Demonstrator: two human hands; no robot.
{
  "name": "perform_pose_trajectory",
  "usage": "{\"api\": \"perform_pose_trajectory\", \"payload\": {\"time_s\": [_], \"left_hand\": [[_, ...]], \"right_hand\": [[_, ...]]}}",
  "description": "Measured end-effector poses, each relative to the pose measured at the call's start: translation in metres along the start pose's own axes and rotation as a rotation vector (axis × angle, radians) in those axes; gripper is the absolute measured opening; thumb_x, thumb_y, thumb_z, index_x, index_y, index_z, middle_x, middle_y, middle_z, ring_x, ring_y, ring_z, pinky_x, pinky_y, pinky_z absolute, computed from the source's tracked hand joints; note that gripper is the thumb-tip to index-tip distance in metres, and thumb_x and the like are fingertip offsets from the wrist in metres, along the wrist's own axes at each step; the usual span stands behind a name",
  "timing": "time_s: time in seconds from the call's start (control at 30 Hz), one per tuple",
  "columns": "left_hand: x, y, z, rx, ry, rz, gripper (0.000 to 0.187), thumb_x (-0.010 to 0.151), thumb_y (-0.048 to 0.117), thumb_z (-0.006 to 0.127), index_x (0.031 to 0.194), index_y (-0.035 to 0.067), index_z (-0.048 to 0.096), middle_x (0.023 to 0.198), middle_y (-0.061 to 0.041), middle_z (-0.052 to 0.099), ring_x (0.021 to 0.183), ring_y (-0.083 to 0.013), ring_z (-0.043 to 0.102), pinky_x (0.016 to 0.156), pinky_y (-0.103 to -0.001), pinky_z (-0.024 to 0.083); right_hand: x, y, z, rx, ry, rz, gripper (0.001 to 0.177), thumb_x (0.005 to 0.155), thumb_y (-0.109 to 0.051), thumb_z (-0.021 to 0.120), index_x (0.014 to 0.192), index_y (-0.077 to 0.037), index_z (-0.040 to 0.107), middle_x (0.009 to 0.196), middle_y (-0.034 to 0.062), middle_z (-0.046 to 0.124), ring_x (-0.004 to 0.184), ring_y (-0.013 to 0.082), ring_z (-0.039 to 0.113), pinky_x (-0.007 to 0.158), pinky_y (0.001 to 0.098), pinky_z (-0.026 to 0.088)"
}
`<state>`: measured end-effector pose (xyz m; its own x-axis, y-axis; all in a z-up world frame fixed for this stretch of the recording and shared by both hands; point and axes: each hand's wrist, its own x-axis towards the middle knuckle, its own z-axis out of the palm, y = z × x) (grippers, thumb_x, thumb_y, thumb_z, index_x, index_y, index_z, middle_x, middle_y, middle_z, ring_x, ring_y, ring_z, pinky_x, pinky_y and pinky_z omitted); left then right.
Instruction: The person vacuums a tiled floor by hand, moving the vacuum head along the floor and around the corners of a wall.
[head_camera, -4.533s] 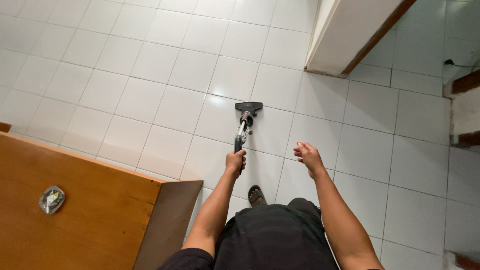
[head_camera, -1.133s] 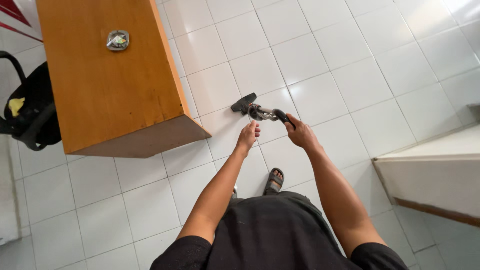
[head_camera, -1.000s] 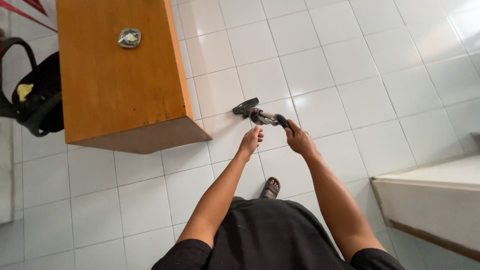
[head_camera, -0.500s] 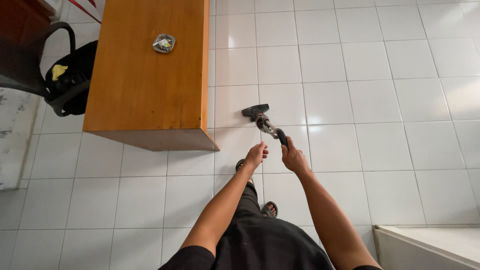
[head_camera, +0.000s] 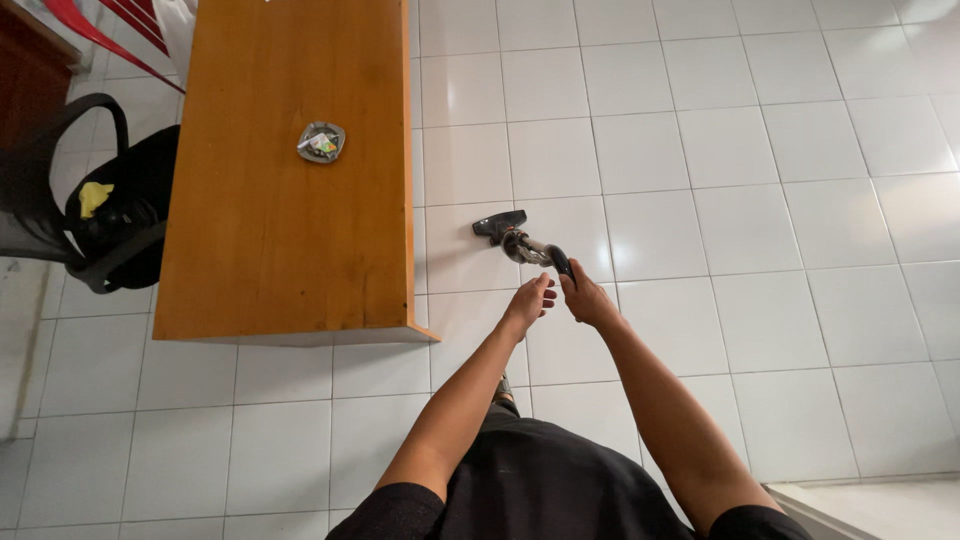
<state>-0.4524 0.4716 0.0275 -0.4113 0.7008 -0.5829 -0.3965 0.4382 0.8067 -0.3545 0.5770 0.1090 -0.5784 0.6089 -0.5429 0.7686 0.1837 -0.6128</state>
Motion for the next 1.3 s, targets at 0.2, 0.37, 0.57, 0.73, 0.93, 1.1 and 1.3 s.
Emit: {"api": "perform_pose_trajectory", "payload": {"time_s": [0.2, 0.37, 0.57, 0.73, 0.93, 1.1, 1.3], "left_hand": [[0.046, 0.030, -0.034, -0.006, -0.008, -0.014, 0.061, 0.103, 0.055, 0.040, 0.135, 0.005, 0.056, 0.122, -0.010, 0.062, 0.105, -0.0202, 0.060, 0.088, -0.037, 0.050], [0.067, 0.066, -0.040, -0.051, -0.023, -0.052, 0.058, 0.102, 0.054, 0.038, 0.139, 0.011, 0.050, 0.123, -0.006, 0.062, 0.105, -0.0170, 0.061, 0.088, -0.035, 0.050], [0.103, 0.093, -0.038, -0.094, -0.020, -0.002, 0.053, 0.102, 0.048, 0.040, 0.135, 0.010, 0.054, 0.118, -0.006, 0.064, 0.102, -0.0180, 0.061, 0.086, -0.036, 0.049], [0.151, 0.127, -0.042, -0.242, 0.031, 0.043, 0.041, 0.103, 0.040, 0.043, 0.129, 0.011, 0.056, 0.114, -0.004, 0.065, 0.100, -0.0150, 0.061, 0.088, -0.039, 0.053], [0.220, 0.164, -0.046, -0.405, 0.110, -0.083, 0.029, 0.104, 0.029, 0.045, 0.114, 0.005, 0.058, 0.099, -0.007, 0.064, 0.079, -0.0174, 0.066, 0.072, -0.036, 0.057], [0.269, 0.198, -0.050, -0.306, 0.298, -0.028, 0.033, 0.104, 0.031, 0.044, 0.117, 0.002, 0.055, 0.092, -0.005, 0.063, 0.075, -0.0152, 0.065, 0.069, -0.033, 0.056], [0.306, 0.236, -0.050, -0.314, 0.322, -0.024, 0.032, 0.103, 0.027, 0.044, 0.124, 0.002, 0.047, 0.089, -0.005, 0.062, 0.072, -0.0124, 0.062, 0.067, -0.030, 0.057]], "right_hand": [[0.040, -0.036, 0.003, 0.204, 0.178, -0.164, 0.065, 0.092, -0.022, 0.056, 0.153, -0.012, 0.039, 0.090, 0.0174, 0.071, 0.076, 0.0308, 0.075, 0.072, 0.0423, 0.058], [0.080, -0.039, 0.005, 0.102, 0.268, -0.318, 0.064, 0.090, -0.015, 0.060, 0.152, -0.009, 0.043, 0.102, 0.0224, 0.071, 0.094, 0.0378, 0.070, 0.082, 0.0473, 0.053], [0.116, -0.058, -0.012, 0.017, 0.220, -0.403, 0.061, 0.093, -0.016, 0.060, 0.152, -0.009, 0.045, 0.103, 0.0227, 0.071, 0.096, 0.0381, 0.070, 0.084, 0.0463, 0.053], [0.162, -0.079, -0.033, -0.039, 0.242, -0.519, 0.064, 0.090, -0.016, 0.062, 0.152, -0.011, 0.048, 0.103, 0.0192, 0.072, 0.096, 0.0368, 0.070, 0.084, 0.0461, 0.053], [0.228, -0.102, -0.068, -0.220, 0.128, -0.462, 0.066, 0.090, -0.025, 0.070, 0.151, -0.016, 0.048, 0.126, 0.0170, 0.061, 0.117, 0.0357, 0.059, 0.096, 0.0425, 0.052], [0.293, -0.103, -0.102, -0.164, -0.022, -0.604, 0.069, 0.088, -0.032, 0.073, 0.150, -0.012, 0.048, 0.132, 0.0224, 0.061, 0.123, 0.0362, 0.058, 0.100, 0.0467, 0.049], [0.345, -0.111, -0.140, -0.171, -0.067, -0.339, 0.062, 0.094, -0.045, 0.065, 0.147, -0.016, 0.052, 0.133, 0.0184, 0.062, 0.116, 0.0305, 0.066, 0.098, 0.0442, 0.053]]}}
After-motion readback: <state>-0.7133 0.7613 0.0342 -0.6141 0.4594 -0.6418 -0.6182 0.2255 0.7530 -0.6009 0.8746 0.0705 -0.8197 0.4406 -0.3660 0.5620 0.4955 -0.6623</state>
